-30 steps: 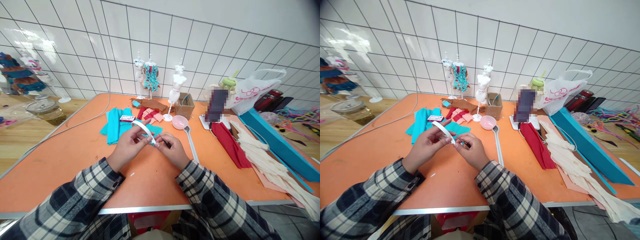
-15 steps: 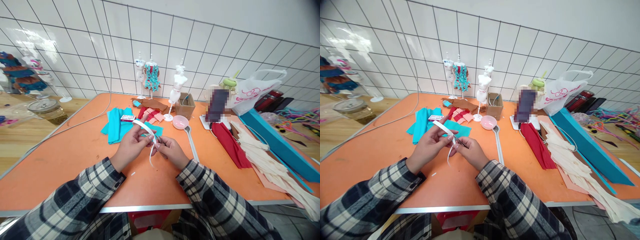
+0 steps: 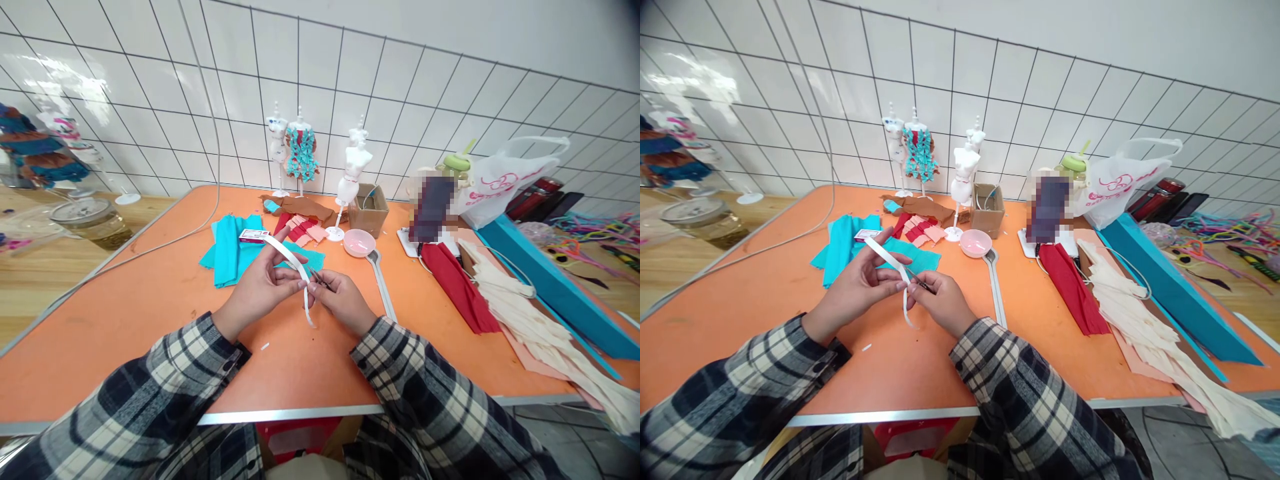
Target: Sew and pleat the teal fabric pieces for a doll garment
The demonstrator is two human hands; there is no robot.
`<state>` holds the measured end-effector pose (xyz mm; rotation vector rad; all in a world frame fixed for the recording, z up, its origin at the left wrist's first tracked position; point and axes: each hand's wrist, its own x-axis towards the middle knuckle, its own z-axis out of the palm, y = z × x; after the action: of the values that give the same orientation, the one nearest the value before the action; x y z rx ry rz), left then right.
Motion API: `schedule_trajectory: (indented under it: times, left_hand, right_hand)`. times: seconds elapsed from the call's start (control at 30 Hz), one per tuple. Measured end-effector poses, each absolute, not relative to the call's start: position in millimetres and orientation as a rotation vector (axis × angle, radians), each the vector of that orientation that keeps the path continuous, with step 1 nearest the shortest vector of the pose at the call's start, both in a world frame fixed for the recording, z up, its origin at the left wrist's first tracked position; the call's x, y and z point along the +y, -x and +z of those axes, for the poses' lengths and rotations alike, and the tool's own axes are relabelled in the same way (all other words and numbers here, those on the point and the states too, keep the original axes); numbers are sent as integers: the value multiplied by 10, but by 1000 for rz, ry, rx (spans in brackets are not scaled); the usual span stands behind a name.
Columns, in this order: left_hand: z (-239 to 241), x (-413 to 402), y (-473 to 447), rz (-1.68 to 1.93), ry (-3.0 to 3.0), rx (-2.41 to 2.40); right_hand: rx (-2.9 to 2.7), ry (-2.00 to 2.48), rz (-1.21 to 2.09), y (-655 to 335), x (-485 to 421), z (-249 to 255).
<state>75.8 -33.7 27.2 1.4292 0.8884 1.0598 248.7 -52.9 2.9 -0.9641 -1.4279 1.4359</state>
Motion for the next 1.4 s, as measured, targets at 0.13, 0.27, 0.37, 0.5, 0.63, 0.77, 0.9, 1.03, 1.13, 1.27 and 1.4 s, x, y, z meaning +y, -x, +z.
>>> schedule_trajectory:
  times: [0.13,0.27,0.37,0.5,0.63,0.77,0.9,1.03,1.13,1.27,1.4]
  left_hand:
    - [252,-317,-742,1033,-1463,942]
    - [244,-298,-727,986,-1492,995]
    - [266,-292,-718,930,-1488,1011]
    - [294,-287,-711,895,-1471,994]
    - [291,-284,-712,901,-1431,963]
    - [281,-293,-718,913,-1382,958]
    - [264,-280,-717,952,-1352,971]
    - [246,-241,-700,1068,-1334,1034]
    - [233,-218,-683,1142,-1331,1077]
    - [220,-202,-664,1175,-1319,1076]
    - [228,-208,-667,1164,-1339,1101]
  right_hand:
    - [-1459,1008,1360,-2477,-516,-24]
    - [-1497,1143,1218,-2466,-518,-88]
    - [-1624,1240,970,-2471,-534,-100]
    - [-1672,1282,860,-2481,-554,-69]
    - [-1647,1260,880,-2468,-560,-52]
    - [-1614,1222,945,-2449,-556,-61]
    - [-1544,1253,856,-2483,-554,-25]
    - [-1580,1241,859,-2549,-564,-6]
    - [-1785,1275,851,-2561,-572,-41]
    - [-1875,1378,773,-2536,-573,-72]
    - [-1875,1397,731,-2527,-573,-54]
